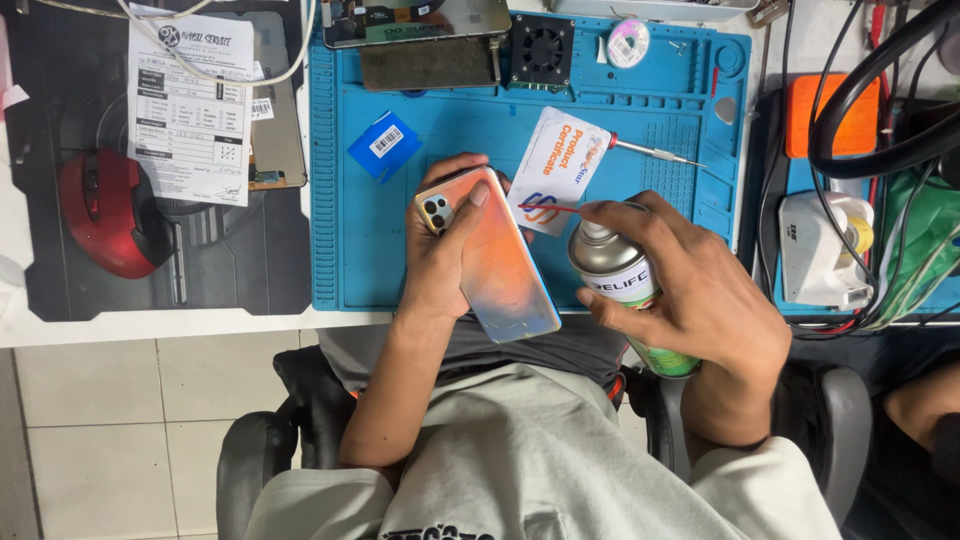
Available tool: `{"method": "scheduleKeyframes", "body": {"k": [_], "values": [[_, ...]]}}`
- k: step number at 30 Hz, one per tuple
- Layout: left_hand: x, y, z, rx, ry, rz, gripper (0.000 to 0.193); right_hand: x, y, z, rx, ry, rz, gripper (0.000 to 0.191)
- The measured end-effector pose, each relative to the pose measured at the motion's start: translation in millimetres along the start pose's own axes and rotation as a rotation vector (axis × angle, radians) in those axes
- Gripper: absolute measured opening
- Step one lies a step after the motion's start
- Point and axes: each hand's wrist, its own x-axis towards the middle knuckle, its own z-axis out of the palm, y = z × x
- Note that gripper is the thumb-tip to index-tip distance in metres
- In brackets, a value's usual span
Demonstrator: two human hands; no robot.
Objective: The person picks up a smartphone from the repair mat, sprays cleaning solution onto its back, and wipes the back panel with a card. They then hold the phone and use a screwdriver to pry open the back cover, exposing the internal battery and frame.
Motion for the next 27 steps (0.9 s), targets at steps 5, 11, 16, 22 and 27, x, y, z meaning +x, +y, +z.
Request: {"method": "scheduleKeyframes", "body": {"k": [5,11,16,22,27], "values": [[-0.1,0.7,0.0,0.008,0.013,-0.001,0.032,0.9,-1.6,-2.1,-0.014,-0.043,0.076,0.068],[-0.3,1.1,1.1,0.011,0.031,0.005,0.032,1.2,1.6,-0.7,-0.003,-0.010,0.004,0.068],[-0.6,4.9,0.3,-0.001,0.055,-0.003,0.034,-8.6,20.3,-1.9,0.017,0.102,-0.132,0.074],[-3.5,9.2,-3.7,-0.007,0.034,-0.005,0.038,-35.0,63.8,7.1,0.174,0.701,0.071,0.114],[-5.7,6.9,-7.3,-0.030,-0.010,-0.018,0.034,-36.3,99.4,26.7,-0.059,1.085,0.087,0.122]]}}
